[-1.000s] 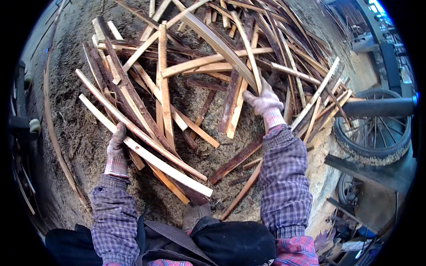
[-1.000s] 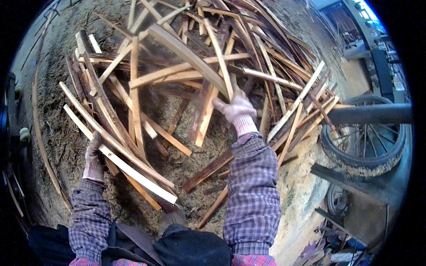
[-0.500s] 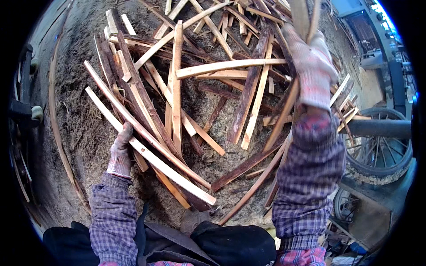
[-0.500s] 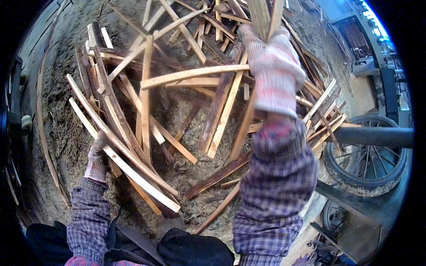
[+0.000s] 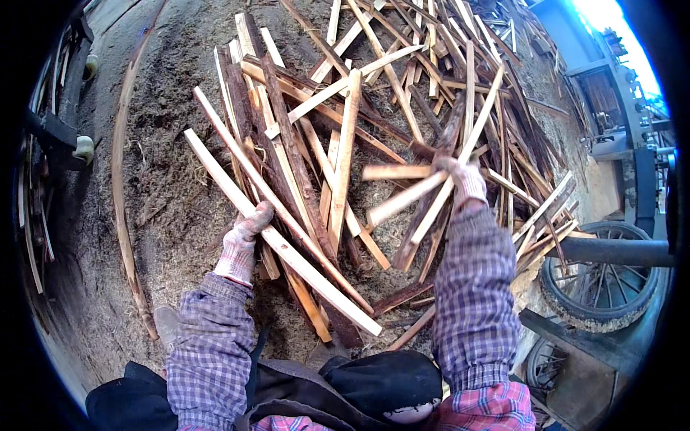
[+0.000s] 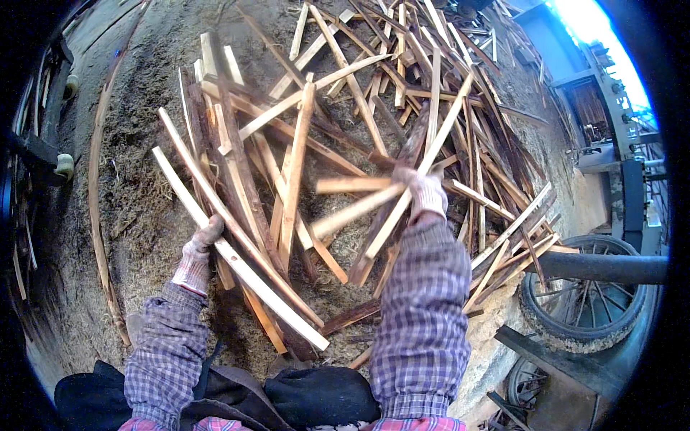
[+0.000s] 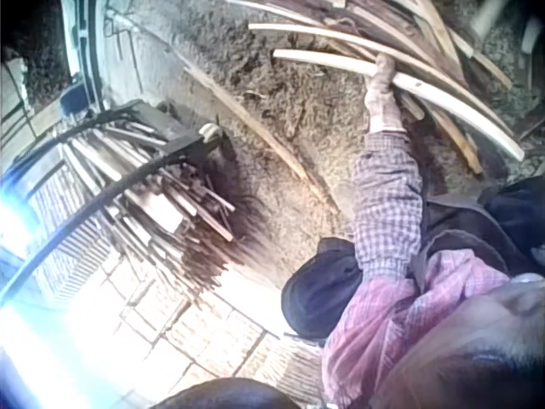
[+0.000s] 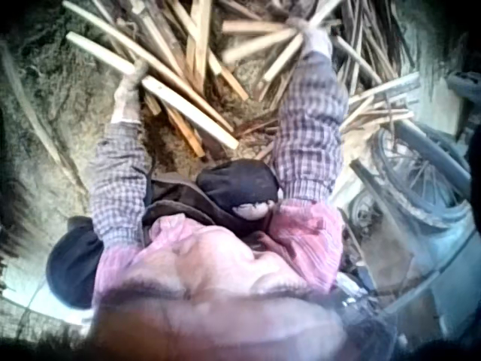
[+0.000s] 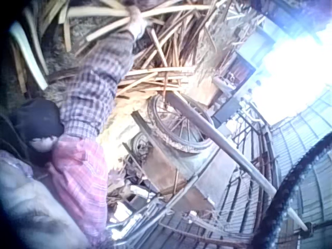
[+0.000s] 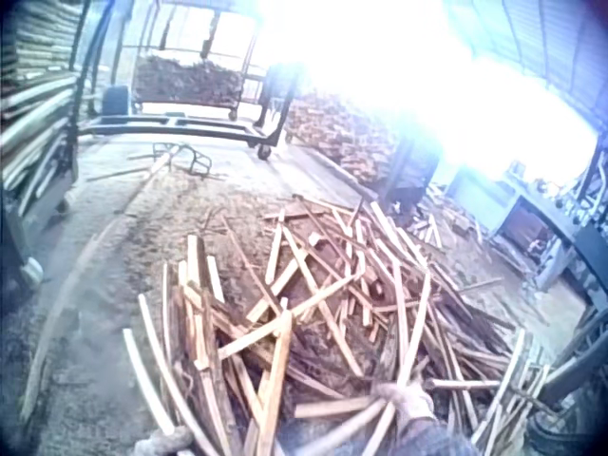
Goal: The person gathers thin wood strips from the ground by hand and places them onto a metal rack or cart.
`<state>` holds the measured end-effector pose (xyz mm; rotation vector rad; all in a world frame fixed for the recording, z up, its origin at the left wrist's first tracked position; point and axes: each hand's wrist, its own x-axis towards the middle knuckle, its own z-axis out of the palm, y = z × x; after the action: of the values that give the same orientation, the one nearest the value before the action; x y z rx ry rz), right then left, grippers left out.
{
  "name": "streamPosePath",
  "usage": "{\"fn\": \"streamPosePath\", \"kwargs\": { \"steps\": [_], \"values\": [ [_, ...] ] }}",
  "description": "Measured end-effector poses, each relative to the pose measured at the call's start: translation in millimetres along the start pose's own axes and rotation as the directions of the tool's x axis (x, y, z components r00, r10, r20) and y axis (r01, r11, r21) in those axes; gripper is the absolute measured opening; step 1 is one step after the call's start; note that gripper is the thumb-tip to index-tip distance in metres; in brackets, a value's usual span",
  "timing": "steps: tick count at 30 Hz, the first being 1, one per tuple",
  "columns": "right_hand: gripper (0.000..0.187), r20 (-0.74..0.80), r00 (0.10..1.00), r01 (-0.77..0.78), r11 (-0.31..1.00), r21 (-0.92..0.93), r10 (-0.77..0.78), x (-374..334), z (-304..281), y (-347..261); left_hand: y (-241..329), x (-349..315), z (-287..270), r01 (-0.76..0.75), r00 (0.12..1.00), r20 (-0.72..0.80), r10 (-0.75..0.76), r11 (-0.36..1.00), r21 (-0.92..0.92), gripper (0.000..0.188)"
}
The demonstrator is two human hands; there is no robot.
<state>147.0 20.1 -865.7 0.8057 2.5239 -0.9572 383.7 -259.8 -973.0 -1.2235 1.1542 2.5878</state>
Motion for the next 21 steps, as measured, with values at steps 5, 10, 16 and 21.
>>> {"fn": "streamPosePath", "kwargs": {
  "steps": [5,10,16,21],
  "values": [
    [0.081,0.020,0.999,0.024,0.886,0.464,-0.038,-44.0,15.2,74.1,5.9,-10.5,-12.7,-0.059,0.998,-0.014,0.058,0.997,-0.044,0.039],
    [0.069,0.162,0.967,0.074,0.829,0.555,-0.195,-43.7,16.4,126.0,9.3,-18.8,2.1,-0.042,0.999,-0.015,0.042,0.999,0.017,0.043],
    [0.062,0.205,0.974,0.028,0.944,0.329,-0.100,-39.6,-8.4,135.0,7.7,-16.1,9.0,0.022,0.997,0.080,-0.019,0.999,-0.040,0.052],
    [0.057,0.400,0.913,-0.279,0.596,0.753,-0.079,-73.8,-2.8,202.2,3.8,-6.4,-9.4,-0.096,0.995,0.014,0.096,0.995,-0.001,0.050]
  ]
}}
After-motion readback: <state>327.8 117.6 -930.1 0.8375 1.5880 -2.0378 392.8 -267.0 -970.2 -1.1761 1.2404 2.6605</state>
